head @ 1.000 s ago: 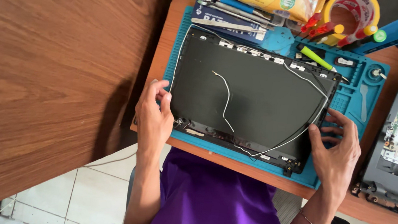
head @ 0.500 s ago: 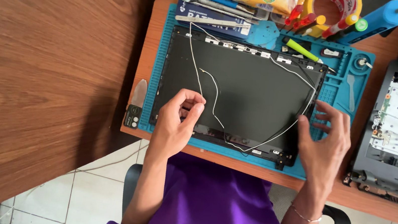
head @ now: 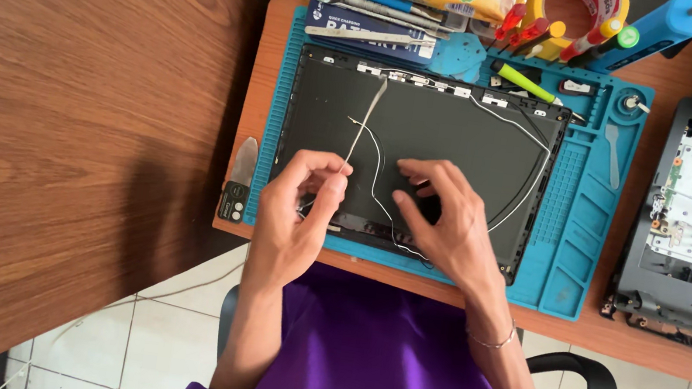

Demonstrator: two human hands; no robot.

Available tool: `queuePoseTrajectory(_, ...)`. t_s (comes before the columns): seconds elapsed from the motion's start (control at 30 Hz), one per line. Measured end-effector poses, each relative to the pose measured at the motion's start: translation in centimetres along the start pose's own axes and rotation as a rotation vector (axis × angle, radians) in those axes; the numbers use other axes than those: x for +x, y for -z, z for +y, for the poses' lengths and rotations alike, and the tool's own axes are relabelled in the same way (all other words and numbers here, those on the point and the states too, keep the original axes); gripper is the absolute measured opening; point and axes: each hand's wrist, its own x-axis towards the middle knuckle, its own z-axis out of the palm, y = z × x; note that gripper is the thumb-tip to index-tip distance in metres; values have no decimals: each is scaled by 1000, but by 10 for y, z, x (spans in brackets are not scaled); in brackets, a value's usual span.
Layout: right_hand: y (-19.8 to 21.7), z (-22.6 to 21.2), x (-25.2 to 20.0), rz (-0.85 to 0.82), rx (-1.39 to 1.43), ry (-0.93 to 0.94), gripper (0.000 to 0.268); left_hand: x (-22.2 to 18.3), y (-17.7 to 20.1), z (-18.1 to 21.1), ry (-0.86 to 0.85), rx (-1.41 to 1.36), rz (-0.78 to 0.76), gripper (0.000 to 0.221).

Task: The person routes thin wires along the inner frame of a laptop screen assembly and presses the display components into place by hand.

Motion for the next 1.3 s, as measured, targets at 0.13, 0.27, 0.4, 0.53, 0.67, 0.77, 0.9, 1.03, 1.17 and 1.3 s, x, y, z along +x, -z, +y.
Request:
queuePoseTrajectory(0.13, 9, 13, 3, 59, -28, 29, 32, 0, 14, 16, -85, 190, 93, 10)
queuePoseTrajectory(0.27, 19, 28, 3, 137, -108, -15, 32, 11, 25, 13, -19, 328, 233, 9)
queuePoseTrajectory(0.4, 31, 39, 1, 232, -153, -74, 31, 24, 31, -9, -168, 559, 281, 7)
queuePoseTrajectory(0.53, 39, 44, -2, 288, -119, -102, 30, 27, 27, -34, -51, 642, 230, 8)
queuePoseTrajectory(0.67, 39, 46, -3, 301, -100, -107, 30, 30, 18, -49, -114, 666, 202, 6)
queuePoseTrajectory(0.77, 40, 49, -4, 307, -111, -97, 30, 35, 14, -53, -69, 560, 180, 9)
queuePoseTrajectory(0.9, 45, 56, -12, 351, -188, -117, 31, 38, 17, -55, -108, 542, 232, 11)
queuePoseTrajectory(1.03, 54, 65, -22, 491, -309, -165, 36, 32, 30, -56, -139, 665, 330, 16)
queuePoseTrajectory(1.17, 63, 69, -33, 459, -278, -313, 41, 24, 38, -58, 101, 588, 319, 21)
queuePoseTrajectory(1.3, 62, 75, -38, 410, -235, -386, 40, 19, 35, -63, 137, 558, 311, 24)
